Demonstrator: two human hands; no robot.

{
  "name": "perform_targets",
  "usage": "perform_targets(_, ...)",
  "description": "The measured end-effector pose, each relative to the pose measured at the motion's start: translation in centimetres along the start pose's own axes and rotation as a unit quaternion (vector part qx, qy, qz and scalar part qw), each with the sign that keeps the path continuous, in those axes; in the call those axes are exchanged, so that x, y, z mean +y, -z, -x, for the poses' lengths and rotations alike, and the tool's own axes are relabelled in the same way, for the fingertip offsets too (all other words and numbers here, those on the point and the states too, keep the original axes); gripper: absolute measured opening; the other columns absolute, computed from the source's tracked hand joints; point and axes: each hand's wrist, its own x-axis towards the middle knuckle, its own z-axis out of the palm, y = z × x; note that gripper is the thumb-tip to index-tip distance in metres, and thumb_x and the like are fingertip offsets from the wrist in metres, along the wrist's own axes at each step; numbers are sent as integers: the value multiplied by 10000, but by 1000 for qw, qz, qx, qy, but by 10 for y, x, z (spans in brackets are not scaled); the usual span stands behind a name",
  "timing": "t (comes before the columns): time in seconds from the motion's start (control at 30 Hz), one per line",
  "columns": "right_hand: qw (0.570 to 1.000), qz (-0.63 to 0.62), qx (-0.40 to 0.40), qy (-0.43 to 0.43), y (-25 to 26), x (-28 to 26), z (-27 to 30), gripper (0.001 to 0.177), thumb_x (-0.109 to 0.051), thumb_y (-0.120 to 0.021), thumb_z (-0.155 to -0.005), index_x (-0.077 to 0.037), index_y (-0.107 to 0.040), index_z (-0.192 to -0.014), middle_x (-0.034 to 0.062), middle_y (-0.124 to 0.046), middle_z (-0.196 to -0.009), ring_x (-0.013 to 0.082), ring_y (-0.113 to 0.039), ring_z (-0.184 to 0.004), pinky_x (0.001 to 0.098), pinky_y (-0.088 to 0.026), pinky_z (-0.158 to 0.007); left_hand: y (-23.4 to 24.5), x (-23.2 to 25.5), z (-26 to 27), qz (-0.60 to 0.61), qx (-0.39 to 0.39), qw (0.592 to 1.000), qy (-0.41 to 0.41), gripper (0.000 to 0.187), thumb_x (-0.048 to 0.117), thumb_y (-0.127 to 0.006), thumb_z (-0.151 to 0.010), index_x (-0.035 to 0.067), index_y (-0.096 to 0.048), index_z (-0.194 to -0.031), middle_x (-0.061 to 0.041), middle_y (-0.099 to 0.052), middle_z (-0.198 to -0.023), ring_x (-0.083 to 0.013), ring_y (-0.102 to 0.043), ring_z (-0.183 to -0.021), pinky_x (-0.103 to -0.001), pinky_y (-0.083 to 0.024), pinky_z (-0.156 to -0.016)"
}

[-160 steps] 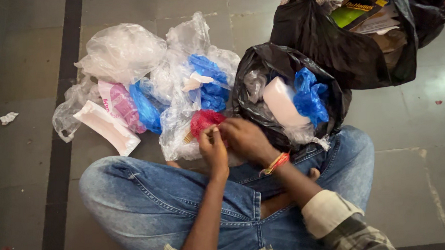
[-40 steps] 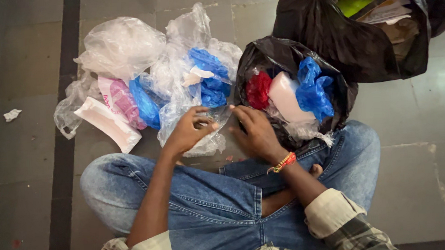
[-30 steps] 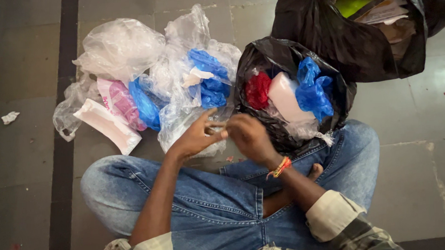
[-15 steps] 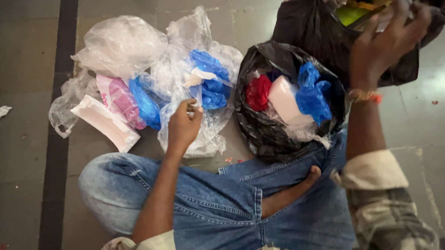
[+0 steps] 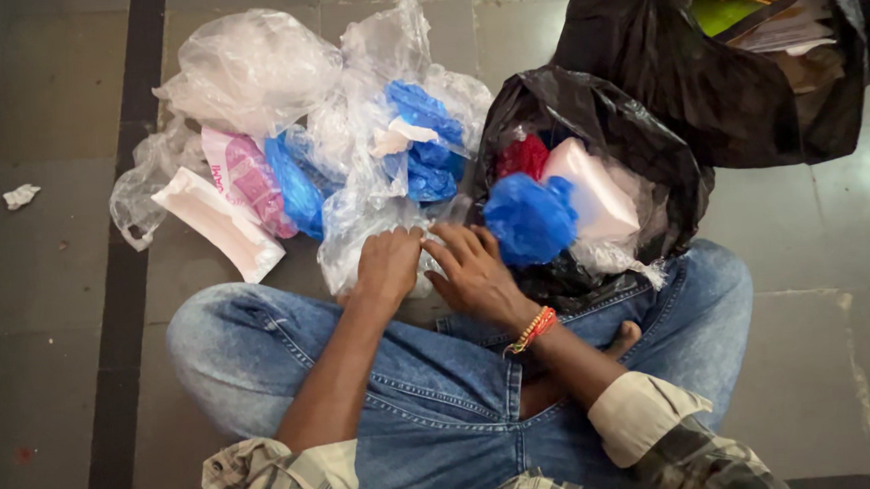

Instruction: The person sits on the floor and sorts through a pile of plastic waste, picking up various plastic bags and pieces, unfolding them, and placing them into a black trash bag. The person handles multiple plastic items one by one, including white, blue, and red plastic bags, and a white plastic strap.

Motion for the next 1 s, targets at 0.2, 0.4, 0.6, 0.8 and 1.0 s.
perform_targets(0.2, 989, 22, 12, -144, 4, 27, -1, 601, -265, -721, -889, -63, -522, -1419, 203, -438, -1495, 369, -428, -1403, 535, -313, -1134, 29, 10, -4, 119, 104, 987, 17, 129, 119, -648, -864, 57, -697, -966, -204, -721, -916, -414, -690, -847, -532, -526, -746)
perform_targets(0.4, 961, 112, 190, -168, 30, 64, -2, 572, -191, -750, -919, -50, -511, -1419, 226, -409, -1512, 401, -412, -1397, 534, -352, -1143, 75, 26, -6, 209, 137, 958, 140, 216, 272, -651, -950, 59, -685, -971, -179, -720, -907, -418, -678, -867, -522, -509, -727)
perform_targets(0.6, 947, -65, 248, -195, 52, 107, 18, 358, -33, -703, -1042, -51, -561, -1370, 126, -527, -1458, 258, -731, -1027, 356, -624, -870, 78, 27, -4, 243, 180, 944, 131, 224, 271, -666, -923, 74, -697, -1024, -179, -719, -922, -413, -678, -856, -506, -516, -719)
perform_targets(0.8, 947, 150, 245, -145, 89, 86, 16, 221, -54, -754, -988, -95, -666, -1186, 85, -647, -1312, 295, -685, -1126, 422, -541, -902, 76, 28, -5, 222, 162, 954, 119, 200, 258, -664, -924, 63, -676, -968, -172, -711, -941, -417, -666, -871, -515, -504, -731)
perform_targets(1.0, 899, 305, 156, -275, 93, 78, 22, 473, -283, -714, -888, -81, -634, -1307, 214, -675, -1307, 357, -571, -1234, 518, -361, -1037, 74, 28, -4, 235, 184, 948, 106, 190, 248, -667, -938, 62, -678, -974, -170, -710, -916, -416, -670, -854, -514, -507, -716)
